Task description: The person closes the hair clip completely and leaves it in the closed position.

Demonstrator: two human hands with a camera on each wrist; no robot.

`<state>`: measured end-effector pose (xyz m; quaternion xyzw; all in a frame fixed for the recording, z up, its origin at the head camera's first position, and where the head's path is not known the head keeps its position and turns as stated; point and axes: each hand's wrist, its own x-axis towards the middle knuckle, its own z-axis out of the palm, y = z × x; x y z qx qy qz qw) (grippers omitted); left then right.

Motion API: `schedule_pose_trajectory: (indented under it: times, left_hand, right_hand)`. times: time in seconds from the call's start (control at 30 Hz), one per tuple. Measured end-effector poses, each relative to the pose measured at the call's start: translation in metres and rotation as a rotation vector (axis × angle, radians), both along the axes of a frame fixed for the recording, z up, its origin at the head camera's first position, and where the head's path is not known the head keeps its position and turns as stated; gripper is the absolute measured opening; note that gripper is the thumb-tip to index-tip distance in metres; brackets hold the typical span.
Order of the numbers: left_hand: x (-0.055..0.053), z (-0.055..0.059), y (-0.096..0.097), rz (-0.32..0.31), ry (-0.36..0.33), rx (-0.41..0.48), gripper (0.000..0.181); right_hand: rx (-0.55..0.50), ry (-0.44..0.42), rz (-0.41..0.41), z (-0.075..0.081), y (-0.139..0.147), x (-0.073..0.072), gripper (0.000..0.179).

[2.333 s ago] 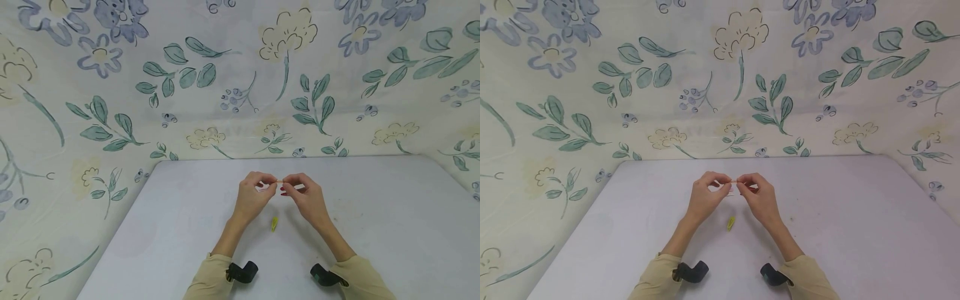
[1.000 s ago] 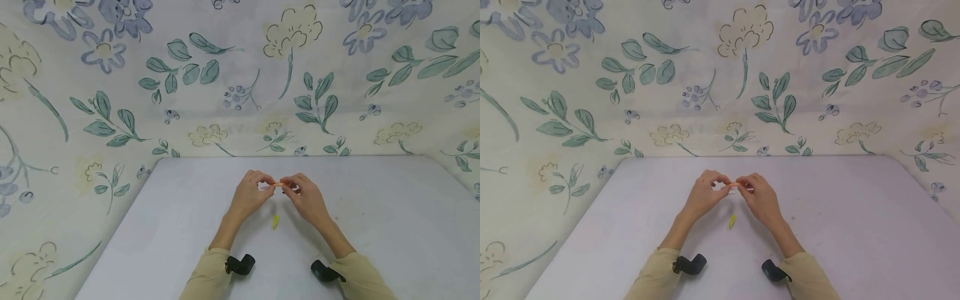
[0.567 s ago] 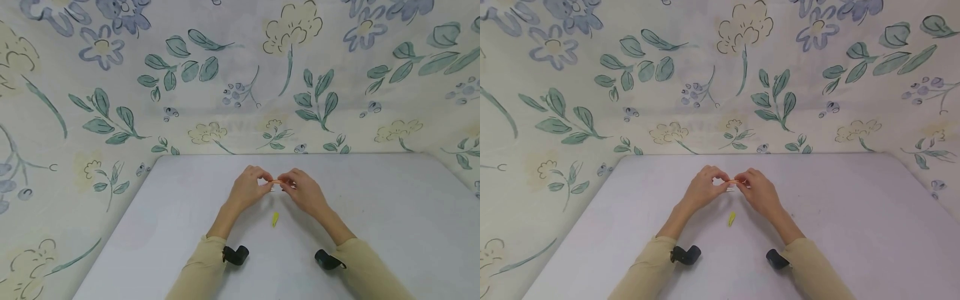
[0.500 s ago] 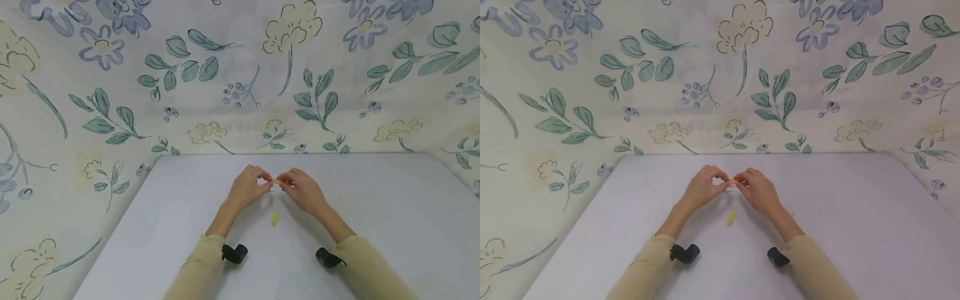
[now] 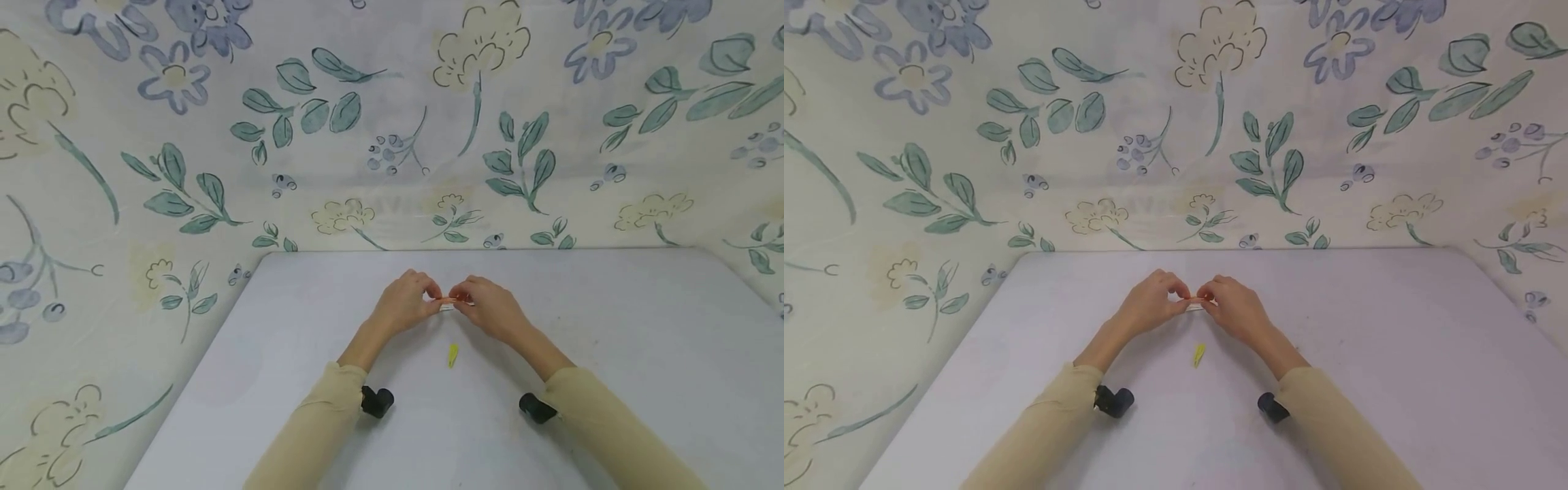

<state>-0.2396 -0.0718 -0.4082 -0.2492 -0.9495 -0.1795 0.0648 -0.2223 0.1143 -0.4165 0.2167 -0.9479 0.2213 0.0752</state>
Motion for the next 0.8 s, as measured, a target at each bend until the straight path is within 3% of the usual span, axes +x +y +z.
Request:
schedule_pose_trajectory:
  times: [0.33,0.63,0.8]
  left_hand:
    - [-0.002,-0.005,-0.003,-0.003,-0.104,-0.068,0.01]
    - [0.0,-0.012,-0.003,0.005,-0.103,-0.13,0.005]
    - [0.001,-0.012,-0.001,0.01,-0.121,-0.154,0.005]
  right_hand:
    - [0.117,-0.077,0.037,-0.006,-0.007,-0.006,0.015]
    - [0.198,-0.114,0.06,-0.008,-0.015,-0.006,0.009]
    - [0.238,-0.084,0.072,-0.006,-0.017,-0.004,0.007]
